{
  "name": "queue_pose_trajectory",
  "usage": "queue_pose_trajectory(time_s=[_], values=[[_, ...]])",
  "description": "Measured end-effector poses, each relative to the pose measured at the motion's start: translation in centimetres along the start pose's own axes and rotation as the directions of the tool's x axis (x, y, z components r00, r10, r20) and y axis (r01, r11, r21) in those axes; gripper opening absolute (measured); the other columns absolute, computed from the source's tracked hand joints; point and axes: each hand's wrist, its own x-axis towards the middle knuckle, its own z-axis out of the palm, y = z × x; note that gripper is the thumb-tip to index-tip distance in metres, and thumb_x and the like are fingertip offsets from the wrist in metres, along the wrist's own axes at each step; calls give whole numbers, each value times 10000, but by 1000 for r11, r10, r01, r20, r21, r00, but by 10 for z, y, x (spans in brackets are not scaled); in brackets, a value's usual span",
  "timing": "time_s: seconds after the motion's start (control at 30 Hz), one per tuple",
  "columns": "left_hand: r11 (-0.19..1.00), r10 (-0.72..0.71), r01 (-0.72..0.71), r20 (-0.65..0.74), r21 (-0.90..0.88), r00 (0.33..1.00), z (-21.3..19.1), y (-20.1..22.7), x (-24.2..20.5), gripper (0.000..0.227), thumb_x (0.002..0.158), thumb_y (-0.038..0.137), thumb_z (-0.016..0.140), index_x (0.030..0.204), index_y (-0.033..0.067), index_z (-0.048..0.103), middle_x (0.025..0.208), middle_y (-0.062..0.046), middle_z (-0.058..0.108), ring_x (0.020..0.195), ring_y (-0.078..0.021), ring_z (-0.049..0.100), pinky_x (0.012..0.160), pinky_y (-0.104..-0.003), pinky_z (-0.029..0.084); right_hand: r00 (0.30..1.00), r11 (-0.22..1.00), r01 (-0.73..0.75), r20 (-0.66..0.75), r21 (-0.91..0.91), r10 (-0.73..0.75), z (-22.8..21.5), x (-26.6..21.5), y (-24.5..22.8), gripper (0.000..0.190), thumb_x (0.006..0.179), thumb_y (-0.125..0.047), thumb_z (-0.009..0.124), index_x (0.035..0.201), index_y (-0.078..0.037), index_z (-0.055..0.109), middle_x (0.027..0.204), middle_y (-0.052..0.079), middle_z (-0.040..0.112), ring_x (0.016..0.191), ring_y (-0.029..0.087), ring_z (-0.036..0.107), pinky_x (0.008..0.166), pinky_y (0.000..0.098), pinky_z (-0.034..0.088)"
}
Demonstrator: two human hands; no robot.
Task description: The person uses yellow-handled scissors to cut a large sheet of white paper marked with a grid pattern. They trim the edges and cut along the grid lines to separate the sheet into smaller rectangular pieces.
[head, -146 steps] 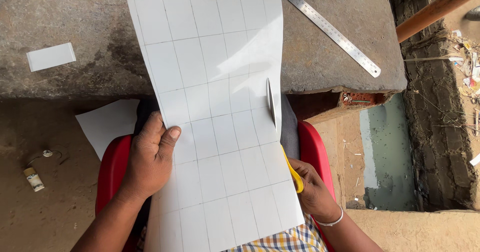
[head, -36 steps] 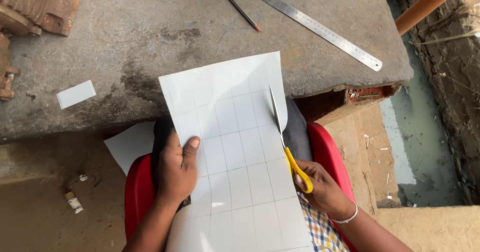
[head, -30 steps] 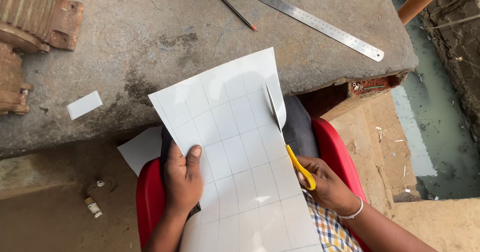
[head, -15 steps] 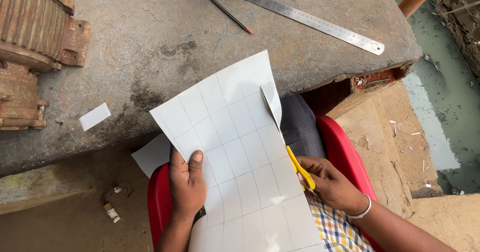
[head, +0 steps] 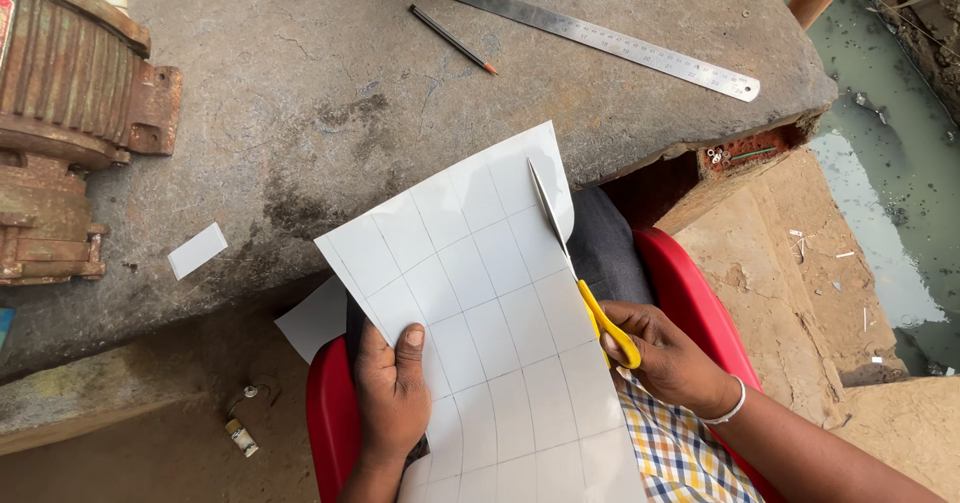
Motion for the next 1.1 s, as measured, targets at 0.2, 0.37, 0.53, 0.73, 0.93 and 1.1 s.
queue_pose_trajectory(time_s=[0.2,0.37,0.53,0.73,0.93,1.1], values=[[1000,4,-4,-10,12,1000,0,0,0,410,1083,169,441,1417,-68,463,1290,-197,668,1235,-242,637,1046,-371,531,996,995,-76,-54,-56,73,8,-1,-9,335,937,-247,691,1100,45,708,661,-10,542,547,42,496,502,211,516],[1000,18,-18,-16,5,1000,-1,-1,0,440,1075,166,439,1452,-60,427,1316,-194,644,1253,-239,613,1060,-376,512,998,997,-64,-18,-30,64,6,-1,-9,318,938,-269,722,1023,35,686,693,-6,552,558,55,512,513,211,499],[999,18,-18,-12,26,1000,-4,-2,1,428,1075,162,442,1445,-52,440,1294,-187,654,1231,-234,626,1047,-377,524,997,999,-32,71,37,29,0,-1,-5,345,922,-305,738,978,25,650,744,23,601,583,82,552,543,214,498],[1000,-10,10,0,-23,1000,-5,-1,1,417,1070,163,442,1426,-55,454,1295,-187,658,1234,-232,628,1047,-379,525,995,999,-32,95,40,28,-3,0,0,352,923,-286,746,1017,40,654,774,37,629,584,86,568,540,217,503],[998,-56,56,36,-2,998,-2,-1,-5,392,1058,160,462,1385,-54,498,1245,-188,698,1190,-239,662,1019,-373,543,994,995,89,54,38,-91,-6,10,1,360,1014,-245,721,1191,63,662,821,-25,552,714,17,496,647,171,480],[999,-33,34,17,-16,999,-2,-4,-3,399,1053,159,472,1389,-56,500,1241,-189,702,1176,-239,672,1012,-369,551,999,999,33,34,39,-34,-3,14,-2,356,979,-255,687,1140,63,674,714,-16,540,610,40,537,563,232,578]])
